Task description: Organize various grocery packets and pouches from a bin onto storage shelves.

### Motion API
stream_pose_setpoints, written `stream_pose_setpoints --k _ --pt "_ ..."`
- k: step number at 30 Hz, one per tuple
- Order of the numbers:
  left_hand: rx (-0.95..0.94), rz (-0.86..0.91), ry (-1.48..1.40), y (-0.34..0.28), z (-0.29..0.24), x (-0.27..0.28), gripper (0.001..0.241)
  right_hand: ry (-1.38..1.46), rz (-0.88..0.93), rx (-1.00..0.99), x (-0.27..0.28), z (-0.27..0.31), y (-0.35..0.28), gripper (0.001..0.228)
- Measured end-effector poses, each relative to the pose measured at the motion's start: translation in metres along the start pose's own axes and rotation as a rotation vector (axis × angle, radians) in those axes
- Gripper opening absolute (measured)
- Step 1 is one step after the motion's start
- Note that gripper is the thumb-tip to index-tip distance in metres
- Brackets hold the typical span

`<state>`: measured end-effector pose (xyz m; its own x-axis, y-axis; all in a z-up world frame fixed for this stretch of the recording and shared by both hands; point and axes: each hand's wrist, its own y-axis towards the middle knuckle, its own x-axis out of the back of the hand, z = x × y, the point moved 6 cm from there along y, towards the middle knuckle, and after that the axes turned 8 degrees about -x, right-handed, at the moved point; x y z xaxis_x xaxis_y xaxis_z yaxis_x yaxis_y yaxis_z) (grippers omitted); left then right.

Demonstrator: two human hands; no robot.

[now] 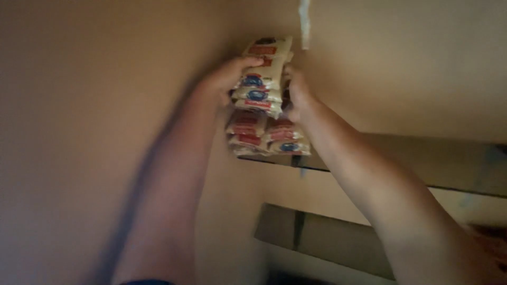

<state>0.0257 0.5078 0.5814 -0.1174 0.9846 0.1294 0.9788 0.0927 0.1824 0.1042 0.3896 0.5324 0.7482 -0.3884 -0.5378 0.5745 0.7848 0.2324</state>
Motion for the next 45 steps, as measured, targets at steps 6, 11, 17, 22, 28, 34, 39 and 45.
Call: stream_pose_setpoints --k 6,11,17,22,28,34,39,45 --pt "-0.097 -0.099 0.058 0.023 0.014 0.013 0.041 -0.003 -0.091 -0.027 -0.011 -0.045 -0.020 0.054" --pt "-0.029 -0.156 0.184 0.033 0.016 0.023 0.043 -0.019 -0.100 -0.065 -0.047 -0.055 -0.024 0.055" --pt "-0.374 -0.186 0.907 0.107 0.021 0.046 0.044 -0.040 -0.156 -0.073 -0.037 -0.068 -0.043 0.055" --pt "-0.468 -0.143 1.360 0.139 0.036 0.059 0.039 -0.075 -0.185 -0.074 -0.021 -0.067 -0.046 0.056" --pt "-0.259 -0.269 1.196 0.069 0.001 0.032 0.043 -0.121 -0.224 -0.058 -0.013 0.001 -0.002 0.056" --pt "-0.386 -0.322 1.264 0.033 -0.027 0.004 0.040 -0.208 -0.148 -0.113 -0.025 -0.003 -0.004 0.043" --pt "-0.217 -0.355 1.331 0.025 -0.032 0.007 0.040 -0.256 -0.342 -0.173 -0.042 -0.006 -0.019 0.037" --pt "-0.198 -0.366 1.387 0.028 -0.034 0.008 0.032 -0.346 -0.371 -0.074 -0.008 -0.016 0.021 0.040"
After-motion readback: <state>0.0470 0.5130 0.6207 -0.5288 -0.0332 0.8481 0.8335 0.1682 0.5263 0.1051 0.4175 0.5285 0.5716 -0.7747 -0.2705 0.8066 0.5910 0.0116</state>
